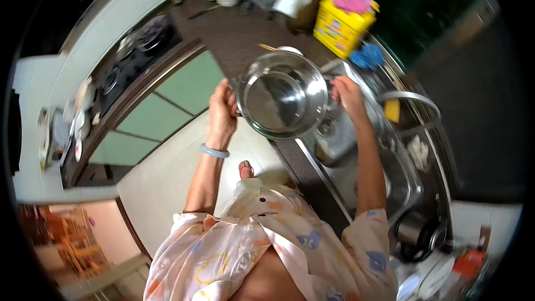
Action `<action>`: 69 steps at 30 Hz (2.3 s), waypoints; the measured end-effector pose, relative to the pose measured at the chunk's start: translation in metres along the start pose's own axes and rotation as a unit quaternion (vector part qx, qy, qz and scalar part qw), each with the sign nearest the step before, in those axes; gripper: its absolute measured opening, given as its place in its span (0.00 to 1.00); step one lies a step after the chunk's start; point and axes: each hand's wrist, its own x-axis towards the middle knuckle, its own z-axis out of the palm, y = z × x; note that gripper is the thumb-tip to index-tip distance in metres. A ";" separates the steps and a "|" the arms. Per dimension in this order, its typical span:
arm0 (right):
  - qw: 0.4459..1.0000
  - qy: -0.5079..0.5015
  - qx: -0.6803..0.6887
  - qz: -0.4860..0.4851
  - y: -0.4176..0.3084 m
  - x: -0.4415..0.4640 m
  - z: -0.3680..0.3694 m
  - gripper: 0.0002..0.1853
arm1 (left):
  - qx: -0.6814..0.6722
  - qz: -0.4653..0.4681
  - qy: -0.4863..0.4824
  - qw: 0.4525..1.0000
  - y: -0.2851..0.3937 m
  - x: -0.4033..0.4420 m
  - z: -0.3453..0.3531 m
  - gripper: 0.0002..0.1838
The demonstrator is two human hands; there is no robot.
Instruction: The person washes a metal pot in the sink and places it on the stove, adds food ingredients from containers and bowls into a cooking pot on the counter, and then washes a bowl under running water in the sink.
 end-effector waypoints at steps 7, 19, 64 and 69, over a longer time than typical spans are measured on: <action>0.998 -0.069 -0.015 0.000 -0.062 0.064 0.108 0.11 | -0.142 -0.034 0.031 0.989 0.064 0.037 -0.095 0.18; 0.989 -0.125 0.035 -0.066 -0.156 0.216 0.391 0.11 | 0.025 0.055 0.104 0.993 0.261 0.175 -0.290 0.19; 0.968 -0.245 -0.044 -0.012 -0.092 0.655 0.737 0.12 | 0.158 0.038 0.300 0.940 0.340 0.619 -0.518 0.20; 0.967 -0.251 -0.046 -0.013 -0.088 0.654 0.735 0.13 | 0.162 0.025 0.302 0.939 0.340 0.615 -0.516 0.20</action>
